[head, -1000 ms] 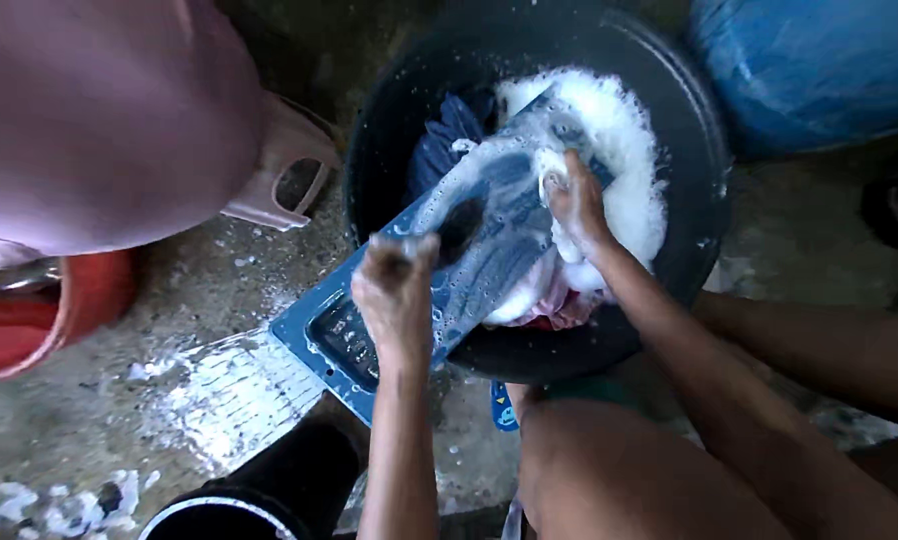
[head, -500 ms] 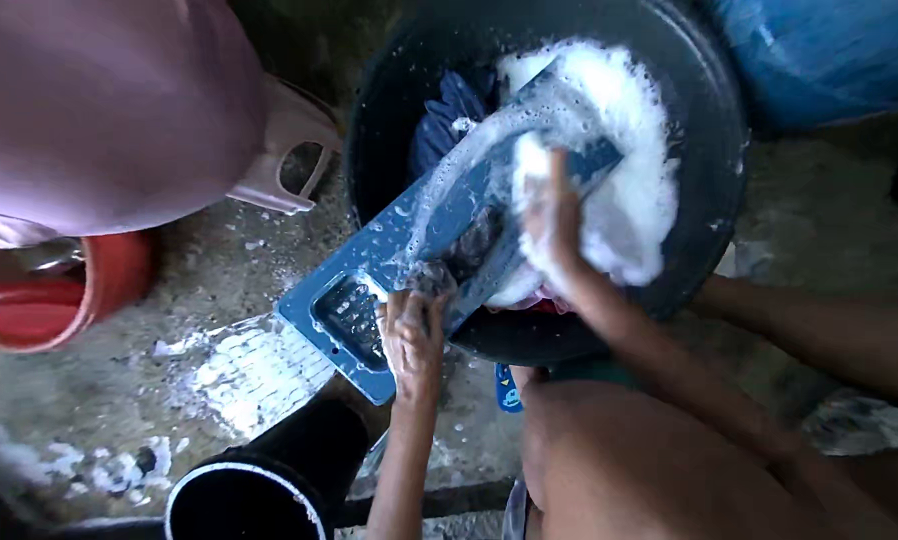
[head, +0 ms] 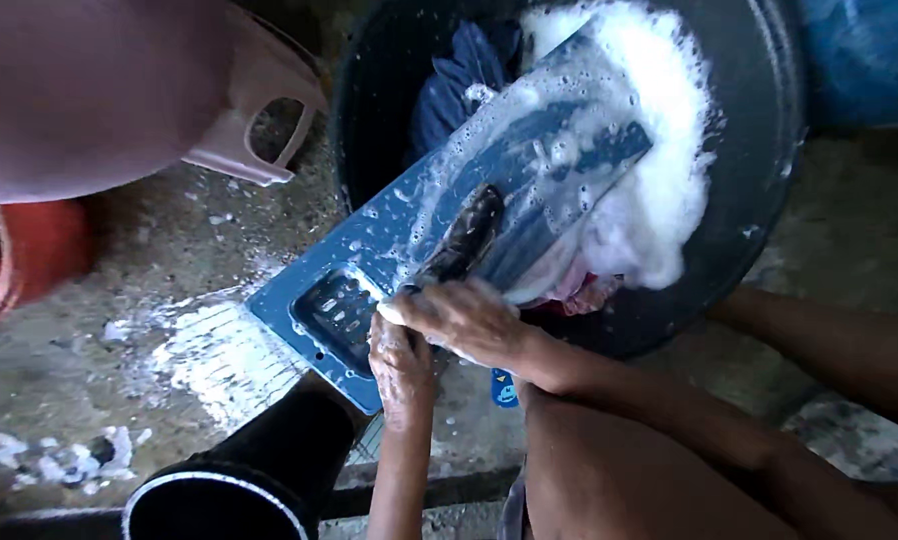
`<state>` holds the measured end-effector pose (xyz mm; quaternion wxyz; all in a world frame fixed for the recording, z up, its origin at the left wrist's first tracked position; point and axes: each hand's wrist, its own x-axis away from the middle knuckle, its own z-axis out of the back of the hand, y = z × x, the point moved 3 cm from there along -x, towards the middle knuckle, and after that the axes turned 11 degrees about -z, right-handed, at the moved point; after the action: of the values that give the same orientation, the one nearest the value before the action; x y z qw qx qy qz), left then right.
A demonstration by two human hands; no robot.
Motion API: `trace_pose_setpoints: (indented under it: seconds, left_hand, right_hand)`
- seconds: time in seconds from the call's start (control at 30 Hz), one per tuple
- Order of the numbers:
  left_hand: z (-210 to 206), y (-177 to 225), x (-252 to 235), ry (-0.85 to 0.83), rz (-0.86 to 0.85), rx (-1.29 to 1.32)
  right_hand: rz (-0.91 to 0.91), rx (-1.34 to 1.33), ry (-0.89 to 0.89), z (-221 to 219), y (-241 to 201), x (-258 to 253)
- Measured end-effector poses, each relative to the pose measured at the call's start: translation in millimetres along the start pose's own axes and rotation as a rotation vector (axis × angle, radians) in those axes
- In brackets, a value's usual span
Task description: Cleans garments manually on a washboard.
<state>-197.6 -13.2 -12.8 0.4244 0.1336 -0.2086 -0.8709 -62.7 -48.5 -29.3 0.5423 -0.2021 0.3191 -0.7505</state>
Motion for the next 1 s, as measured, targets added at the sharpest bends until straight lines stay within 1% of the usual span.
trace_pose_setpoints:
  seconds: [0.03,0.07,0.1,0.13,0.17,0.2,0.23,0.27,0.3,0.33,0.37,0.4,0.43,0.47,0.5,0.57,0.6,0.63,0.67,0.73,0.77,0.8,0.83,0.87,0.9,0.97,1.0]
  left_hand:
    - [-1,1,0,-0.018,0.003,-0.004]
    - [-2,0,0,-0.032,0.006,-0.002]
    - [-4,0,-2,-0.034,0.002,-0.004]
    - [-5,1,-3,-0.032,-0.012,-0.004]
    - [-8,2,-6,-0.022,-0.035,-0.005]
    - [-9,4,-9,-0.007,-0.052,-0.008]
    - [-11,6,-13,0.015,-0.064,-0.014]
    - [-13,7,-13,0.034,-0.072,-0.017]
    - [-13,7,-12,0.045,-0.077,-0.023]
    - [-12,6,-11,0.051,-0.080,-0.031]
    - [-11,5,-11,0.050,-0.082,-0.035]
    - [-11,5,-10,0.037,-0.077,-0.036]
    - [-10,6,-9,0.021,-0.067,-0.034]
    - [-11,6,-9,0.012,-0.050,-0.035]
    - [-10,7,-8,0.005,-0.032,-0.038]
    - [-7,11,-12,-0.026,0.004,-0.054]
    - [-6,14,-17,-0.050,0.020,-0.074]
    - [-6,17,-22,-0.088,0.029,-0.103]
    - [-5,19,-26,-0.143,0.041,-0.132]
    - [-5,25,-37,-0.238,0.073,-0.171]
    - [-5,29,-42,-0.259,0.071,-0.159]
    - [-4,36,-45,-0.235,0.042,-0.126]
    - [0,45,-48,-0.167,0.003,-0.068]
    - [7,54,-51,-0.097,-0.014,0.007]
    - [14,64,-50,-0.036,-0.012,0.084]
    - [23,74,-46,0.099,0.048,0.289]
    - [23,75,-44,0.139,0.135,0.496]
  right_hand:
    - [0.061,0.002,-0.039,-6,7,1]
    - [0.055,0.036,-0.034,-3,27,-8]
    - [-0.010,0.101,0.014,8,53,-24]
    - [-0.130,0.176,0.083,24,77,-44]
    - [-0.288,0.253,0.129,41,97,-62]
    - [-0.431,0.303,0.129,57,106,-77]
    - [-0.493,0.311,0.129,66,101,-83]
    - [-0.467,0.273,0.125,66,82,-77]
    - [-0.362,0.196,0.106,56,54,-60]
    - [-0.220,0.124,0.065,36,27,-43]
    - [-0.081,0.060,0.007,17,9,-29]
    - [0.000,0.042,-0.042,6,8,-23]
    - [0.018,0.059,-0.042,5,23,-26]
    - [-0.036,0.128,-0.014,13,49,-40]
    - [-0.175,0.218,-0.004,26,79,-57]
    - [-0.510,0.367,0.024,68,126,-81]
    - [-0.634,0.411,-0.003,89,140,-89]
    - [-0.711,0.442,-0.033,105,148,-91]
    - [-0.734,0.457,-0.060,115,147,-87]
    - [-0.657,0.438,-0.088,114,125,-73]
    - [-0.578,0.418,-0.110,107,105,-66]
    - [-0.474,0.380,-0.141,96,84,-58]
    - [-0.357,0.327,-0.177,83,67,-52]
    - [-0.279,0.244,-0.208,71,56,-50]
    - [-0.251,0.126,-0.220,65,54,-48]
    - [-0.240,-0.096,-0.264,69,63,-55]
    - [-0.227,-0.178,-0.294,78,59,-59]
